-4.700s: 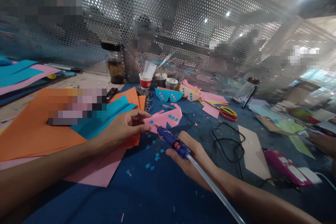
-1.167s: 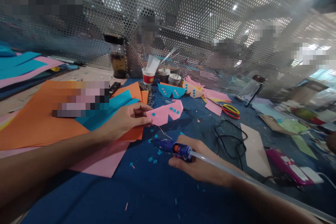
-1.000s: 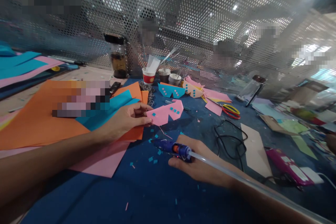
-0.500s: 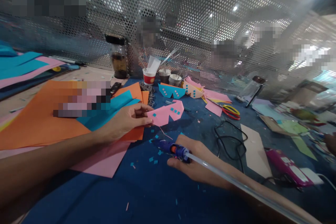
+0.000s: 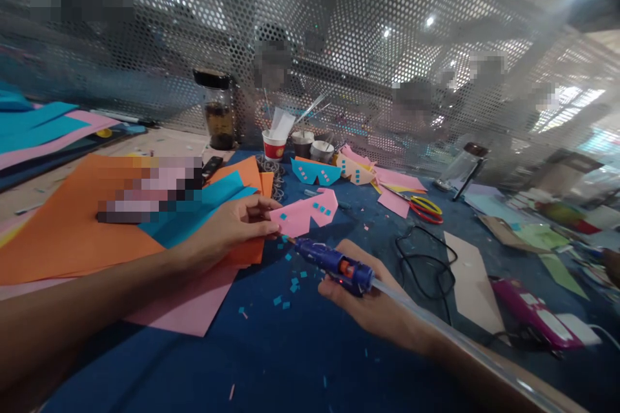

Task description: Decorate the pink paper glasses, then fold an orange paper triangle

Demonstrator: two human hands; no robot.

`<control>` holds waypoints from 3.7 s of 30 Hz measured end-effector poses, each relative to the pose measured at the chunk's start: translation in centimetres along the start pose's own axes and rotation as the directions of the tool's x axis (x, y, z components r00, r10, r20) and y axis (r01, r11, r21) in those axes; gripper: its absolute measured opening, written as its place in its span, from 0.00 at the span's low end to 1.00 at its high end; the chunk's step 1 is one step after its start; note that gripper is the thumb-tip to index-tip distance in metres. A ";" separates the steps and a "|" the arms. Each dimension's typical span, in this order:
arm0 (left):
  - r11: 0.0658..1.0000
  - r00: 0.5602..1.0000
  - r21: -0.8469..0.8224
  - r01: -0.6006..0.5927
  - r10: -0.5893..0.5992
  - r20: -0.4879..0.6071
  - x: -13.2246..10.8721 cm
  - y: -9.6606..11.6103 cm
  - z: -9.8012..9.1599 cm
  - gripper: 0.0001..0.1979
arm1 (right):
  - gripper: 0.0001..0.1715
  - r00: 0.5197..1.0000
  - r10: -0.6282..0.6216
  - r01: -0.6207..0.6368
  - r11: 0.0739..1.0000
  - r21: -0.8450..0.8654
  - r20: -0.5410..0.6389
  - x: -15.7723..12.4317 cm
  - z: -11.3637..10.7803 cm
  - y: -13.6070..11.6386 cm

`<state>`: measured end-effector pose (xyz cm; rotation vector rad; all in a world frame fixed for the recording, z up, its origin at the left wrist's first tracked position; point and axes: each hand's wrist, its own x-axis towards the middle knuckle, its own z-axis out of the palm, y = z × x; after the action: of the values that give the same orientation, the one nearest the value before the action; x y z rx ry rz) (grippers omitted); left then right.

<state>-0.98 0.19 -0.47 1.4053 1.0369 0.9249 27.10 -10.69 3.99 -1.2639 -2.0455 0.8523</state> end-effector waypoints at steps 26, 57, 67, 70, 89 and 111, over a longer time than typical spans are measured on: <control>1.000 0.999 0.005 0.020 -0.020 0.027 -1.0 1.4 0.6 0.24 | 0.09 0.965 -0.248 0.258 0.862 -0.436 0.080 0.0 -0.2 0.8; 0.998 1.000 0.061 -0.013 0.012 0.015 -0.4 0.5 0.1 0.23 | 0.22 0.958 -0.249 0.285 0.792 -0.539 0.141 0.0 -0.2 1.2; 0.999 0.999 0.040 -0.016 0.015 0.032 -0.4 0.5 0.2 0.24 | 0.24 0.962 -0.223 0.272 0.769 -0.579 0.156 0.1 -0.1 1.2; 0.999 0.999 0.038 -0.007 0.005 0.036 -0.4 0.6 0.2 0.25 | 0.24 0.963 -0.217 0.270 0.760 -0.592 0.160 0.1 -0.1 1.2; 0.998 0.998 0.037 -0.046 0.044 0.052 -0.3 0.5 0.2 0.22 | 0.22 0.959 -0.231 0.281 0.738 -0.613 0.162 0.1 0.1 1.4; 0.999 0.999 0.039 -0.001 0.000 0.035 -0.3 0.4 0.1 0.25 | 0.20 0.954 -0.271 0.300 0.815 -0.495 0.131 0.0 -0.3 1.4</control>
<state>-0.95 -0.10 -0.07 1.4495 1.0331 0.8816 28.10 -10.19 3.14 -1.1440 -2.5272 0.2002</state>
